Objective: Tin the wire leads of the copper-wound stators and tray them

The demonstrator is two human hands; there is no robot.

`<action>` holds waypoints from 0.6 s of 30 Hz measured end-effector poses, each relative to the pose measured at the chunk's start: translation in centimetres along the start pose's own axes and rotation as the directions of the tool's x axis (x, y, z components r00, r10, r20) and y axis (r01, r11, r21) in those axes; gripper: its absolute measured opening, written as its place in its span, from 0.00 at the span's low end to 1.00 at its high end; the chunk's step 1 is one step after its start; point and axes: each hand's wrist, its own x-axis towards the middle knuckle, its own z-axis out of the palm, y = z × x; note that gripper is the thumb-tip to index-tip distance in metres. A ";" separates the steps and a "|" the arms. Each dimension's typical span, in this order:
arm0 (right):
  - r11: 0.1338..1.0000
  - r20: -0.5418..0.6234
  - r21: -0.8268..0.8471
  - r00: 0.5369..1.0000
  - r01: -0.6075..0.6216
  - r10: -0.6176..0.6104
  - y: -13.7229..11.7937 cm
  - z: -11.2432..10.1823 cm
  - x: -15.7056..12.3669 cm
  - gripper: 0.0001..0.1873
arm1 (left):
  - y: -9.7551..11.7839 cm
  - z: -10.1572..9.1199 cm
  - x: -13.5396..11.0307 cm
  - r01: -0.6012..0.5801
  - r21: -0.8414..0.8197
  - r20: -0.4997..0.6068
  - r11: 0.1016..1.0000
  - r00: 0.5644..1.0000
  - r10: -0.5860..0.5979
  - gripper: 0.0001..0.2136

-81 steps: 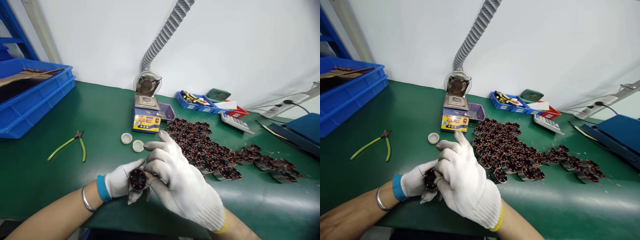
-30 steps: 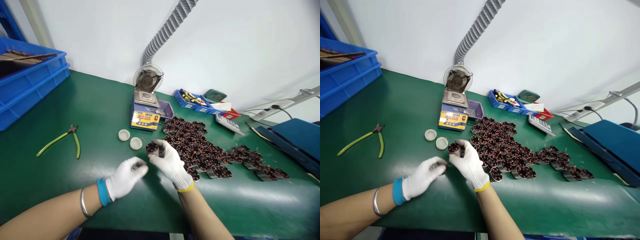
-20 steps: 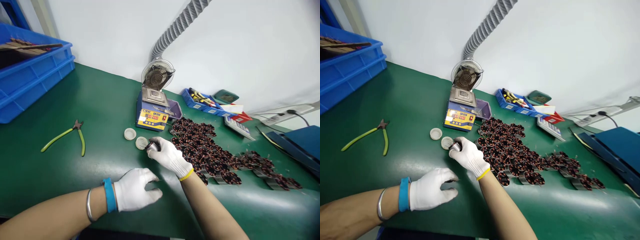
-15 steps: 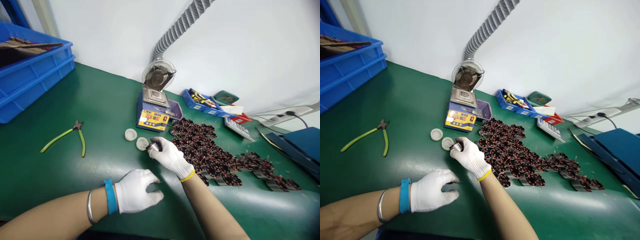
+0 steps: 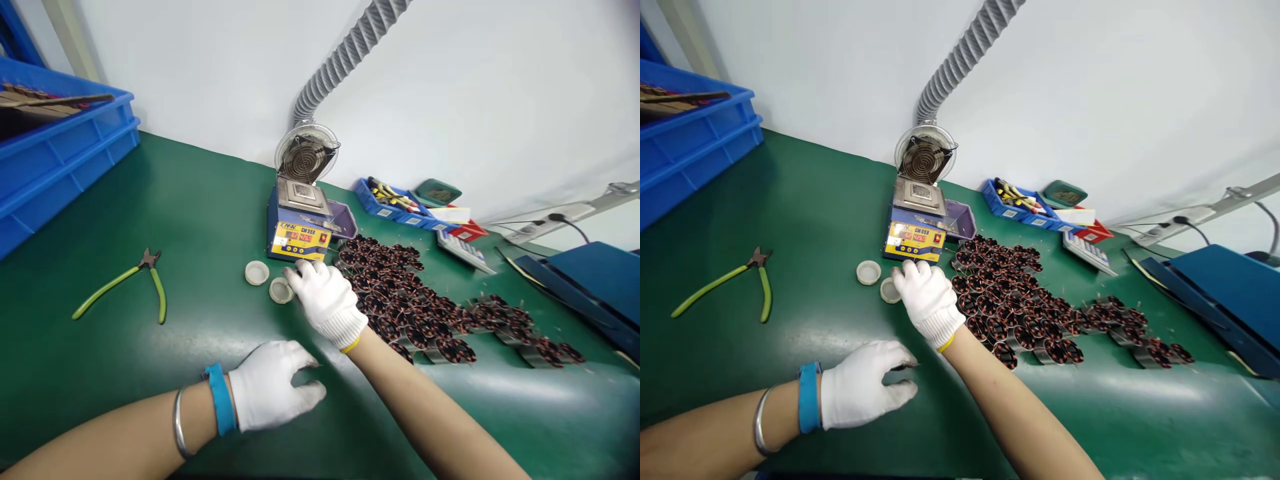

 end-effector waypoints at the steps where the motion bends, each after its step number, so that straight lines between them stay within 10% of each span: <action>1: 1.000 0.001 -0.010 1.000 0.007 -0.007 -0.1 0.0 0.0 0.20 | 0.0 0.0 0.0 0.008 -0.008 0.004 1.000 1.000 -0.008 0.12; 10: 0.973 -0.331 0.017 0.917 -0.231 0.223 7.5 -4.0 6.1 0.25 | -0.5 0.5 0.8 0.044 0.064 0.011 0.997 0.999 -0.044 0.16; 18: 0.935 -0.217 0.105 0.910 -0.339 0.354 11.4 -6.4 16.7 0.20 | -1.3 0.7 1.2 0.037 0.105 0.048 0.994 0.998 -0.042 0.16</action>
